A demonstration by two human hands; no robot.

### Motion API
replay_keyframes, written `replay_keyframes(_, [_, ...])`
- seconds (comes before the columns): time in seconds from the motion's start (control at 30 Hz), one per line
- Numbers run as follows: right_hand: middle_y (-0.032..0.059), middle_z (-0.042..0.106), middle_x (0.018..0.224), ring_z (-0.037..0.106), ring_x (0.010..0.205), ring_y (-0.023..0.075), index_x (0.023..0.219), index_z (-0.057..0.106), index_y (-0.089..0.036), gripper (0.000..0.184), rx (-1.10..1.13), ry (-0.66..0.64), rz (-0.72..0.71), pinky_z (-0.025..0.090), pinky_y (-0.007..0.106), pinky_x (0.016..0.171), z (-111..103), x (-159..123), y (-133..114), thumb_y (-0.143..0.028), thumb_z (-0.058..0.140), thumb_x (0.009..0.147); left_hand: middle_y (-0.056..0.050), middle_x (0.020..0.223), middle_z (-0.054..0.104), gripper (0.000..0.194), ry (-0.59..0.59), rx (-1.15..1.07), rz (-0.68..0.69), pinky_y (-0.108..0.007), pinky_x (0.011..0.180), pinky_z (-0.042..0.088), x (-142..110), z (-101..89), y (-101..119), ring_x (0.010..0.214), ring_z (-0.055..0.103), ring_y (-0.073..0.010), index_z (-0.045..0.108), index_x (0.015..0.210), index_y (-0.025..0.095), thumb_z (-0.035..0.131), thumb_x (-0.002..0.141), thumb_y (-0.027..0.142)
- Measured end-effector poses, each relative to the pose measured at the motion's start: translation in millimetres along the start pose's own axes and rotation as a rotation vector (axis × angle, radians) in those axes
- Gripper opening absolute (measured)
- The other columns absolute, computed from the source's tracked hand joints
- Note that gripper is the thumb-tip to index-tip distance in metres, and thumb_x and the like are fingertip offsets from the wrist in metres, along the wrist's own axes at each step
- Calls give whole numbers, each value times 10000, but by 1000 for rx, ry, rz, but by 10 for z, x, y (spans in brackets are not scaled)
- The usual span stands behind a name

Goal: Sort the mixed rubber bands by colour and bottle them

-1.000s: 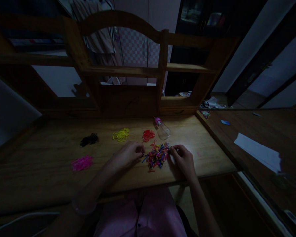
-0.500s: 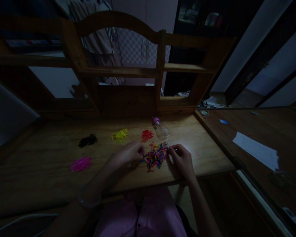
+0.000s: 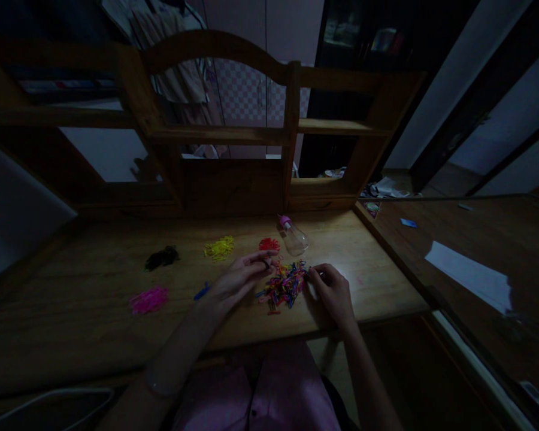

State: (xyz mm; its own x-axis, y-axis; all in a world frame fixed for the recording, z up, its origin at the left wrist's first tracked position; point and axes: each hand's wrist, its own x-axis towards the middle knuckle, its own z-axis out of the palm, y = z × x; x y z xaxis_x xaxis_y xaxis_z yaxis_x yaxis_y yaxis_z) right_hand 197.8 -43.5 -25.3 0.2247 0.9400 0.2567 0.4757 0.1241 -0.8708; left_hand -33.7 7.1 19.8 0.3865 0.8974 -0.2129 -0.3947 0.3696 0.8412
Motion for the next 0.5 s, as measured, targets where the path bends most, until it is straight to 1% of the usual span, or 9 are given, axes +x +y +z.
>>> replay_keyframes(0.07, [31, 690, 741, 615, 612, 161, 838, 674, -181, 279, 50, 11, 31, 451, 247, 560, -4, 6, -8, -440, 581, 884, -76, 863, 654, 227, 29, -233, -52, -175, 649, 484, -38, 13, -85, 735, 604, -105, 666, 884, 116, 552, 749, -26])
replay_keyframes(0.17, [33, 694, 784, 631, 656, 165, 871, 674, -183, 258, 125, 73, 53, 473, 250, 584, -5, -11, -99, -433, 609, 872, -39, 710, 545, 176, 43, -457, -133, -190, 507, 427, -101, 27, -177, 593, 516, -97, 591, 765, 117, 449, 819, 29])
replay_keyframes(0.23, [34, 697, 819, 639, 700, 167, 880, 677, -187, 227, 171, 101, 34, 485, 253, 618, 6, -53, -226, -409, 634, 864, -10, 649, 462, 207, 62, -571, -167, -203, 463, 391, -152, 63, -219, 532, 452, -93, 525, 702, 131, 401, 852, 62])
replay_keyframes(0.3, [30, 695, 812, 639, 694, 163, 888, 679, -189, 200, 222, 80, 8, 491, 255, 621, 28, -119, -395, -384, 655, 857, 13, 613, 393, 238, 91, -682, -186, -203, 456, 376, -198, 124, -248, 510, 414, -89, 463, 660, 147, 370, 857, 50])
replay_keyframes(0.4, [24, 690, 795, 639, 697, 161, 863, 686, -194, 144, 235, 1, -75, 494, 258, 630, 67, -231, -667, -335, 693, 834, 51, 573, 282, 289, 163, -713, -129, -171, 473, 375, -230, 214, -279, 473, 370, -64, 379, 615, 165, 318, 830, -18])
replay_keyframes(0.5, [39, 689, 871, 642, 794, 174, 827, 692, -206, 77, 192, -109, -239, 494, 262, 665, 110, -319, -870, -277, 676, 850, 67, 567, 225, 312, 214, -663, -88, -127, 425, 309, -213, 251, -313, 424, 303, -41, 315, 594, 176, 289, 791, -65])
